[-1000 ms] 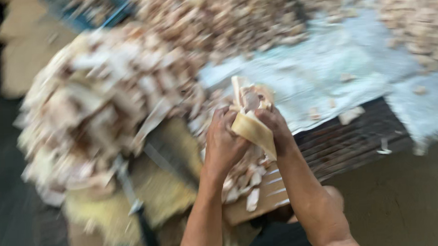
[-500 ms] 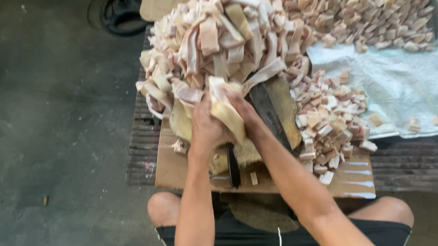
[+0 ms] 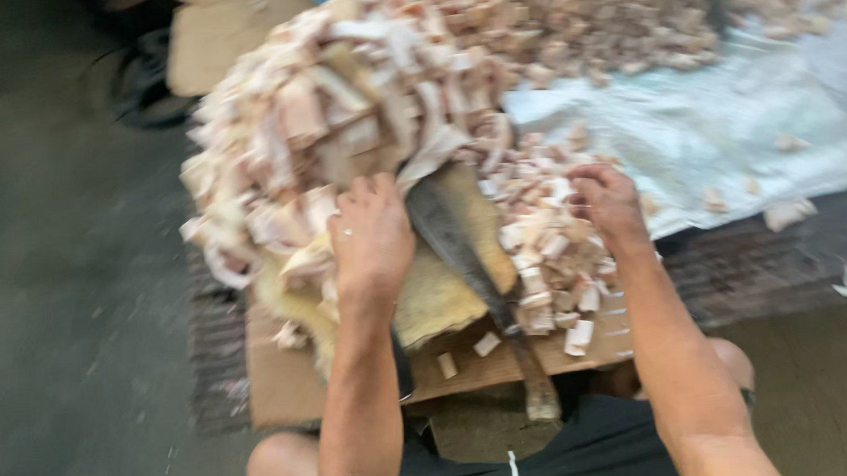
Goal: The person cuts strips of pork skin into small cubes using a large knife on a wooden cutting board. The person repeatedly gathers the cut pieces and moves them to a white sack on the table.
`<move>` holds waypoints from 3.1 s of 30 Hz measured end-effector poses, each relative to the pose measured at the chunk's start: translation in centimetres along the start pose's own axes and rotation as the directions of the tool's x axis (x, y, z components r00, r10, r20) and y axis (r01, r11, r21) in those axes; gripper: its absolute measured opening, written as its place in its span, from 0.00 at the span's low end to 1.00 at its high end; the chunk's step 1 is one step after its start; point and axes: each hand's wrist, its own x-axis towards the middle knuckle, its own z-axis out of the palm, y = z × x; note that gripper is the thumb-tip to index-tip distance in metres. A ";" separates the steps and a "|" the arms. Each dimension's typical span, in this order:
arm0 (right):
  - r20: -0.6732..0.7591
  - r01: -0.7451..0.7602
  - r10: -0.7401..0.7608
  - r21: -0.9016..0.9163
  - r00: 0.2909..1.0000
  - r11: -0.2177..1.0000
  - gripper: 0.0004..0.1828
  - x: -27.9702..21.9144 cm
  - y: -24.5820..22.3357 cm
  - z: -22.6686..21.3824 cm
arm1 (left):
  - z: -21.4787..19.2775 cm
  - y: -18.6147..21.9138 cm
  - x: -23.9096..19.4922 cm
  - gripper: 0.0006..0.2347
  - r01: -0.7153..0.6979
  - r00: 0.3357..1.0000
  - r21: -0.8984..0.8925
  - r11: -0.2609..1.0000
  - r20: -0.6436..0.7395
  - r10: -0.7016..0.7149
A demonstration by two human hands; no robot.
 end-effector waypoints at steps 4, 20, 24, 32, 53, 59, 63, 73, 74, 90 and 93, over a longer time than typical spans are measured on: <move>-0.437 0.018 -0.043 -0.060 0.898 0.998 0.13 0.0 5.8 -19.3 | 4.8 14.5 2.2 0.14 -0.299 0.940 -0.312 0.902 0.067 0.335; -0.285 -0.036 -0.569 -0.912 0.772 0.408 0.33 9.4 16.7 -40.9 | 30.7 44.6 -0.5 0.19 -0.532 0.736 -0.423 0.733 0.197 0.648; -0.532 -0.349 0.081 -0.427 0.843 0.834 0.44 9.6 12.8 -41.3 | 29.6 44.7 -5.1 0.17 -0.348 0.823 -0.629 0.695 0.150 0.547; -0.480 -0.069 -0.119 -0.357 0.869 0.932 0.15 3.1 5.0 -34.0 | 26.4 42.7 -6.0 0.24 -0.003 0.879 -0.911 0.413 0.194 0.435; 0.332 0.326 0.072 -0.942 0.941 0.081 0.23 5.5 1.9 -12.0 | 6.3 7.3 -5.6 0.18 0.390 0.906 -0.920 -0.036 0.390 -0.164; 0.201 0.205 -0.075 -0.775 0.977 0.598 0.21 -1.4 -4.2 -6.6 | 5.5 -1.7 -8.9 0.18 0.253 0.914 -0.963 0.088 0.208 -0.347; 0.586 0.658 -0.308 -0.615 0.750 0.435 0.20 -9.6 -6.7 6.8 | 5.2 -4.4 -9.7 0.20 0.306 0.886 -0.903 0.301 0.154 -0.438; 0.210 0.374 -0.337 -0.744 0.918 0.554 0.27 -22.1 -0.1 6.3 | 4.2 -3.5 -12.0 0.15 -0.032 0.971 -0.072 0.997 -0.240 0.014; 0.175 0.297 -0.258 -0.763 0.950 0.575 0.26 -22.7 1.4 5.1 | 4.2 -3.0 -12.5 0.14 -0.052 0.988 -0.143 0.988 -0.152 0.030; 0.224 0.083 -0.002 -0.356 0.975 0.931 0.17 -22.6 6.9 -0.1 | 13.5 0.9 -10.6 0.12 -0.221 0.969 0.066 0.973 0.124 0.212; 0.257 0.369 -0.265 -0.658 0.929 0.656 0.19 -24.9 6.0 -2.0 | 15.0 3.6 -11.7 0.11 -0.194 0.973 -0.099 0.976 0.109 0.205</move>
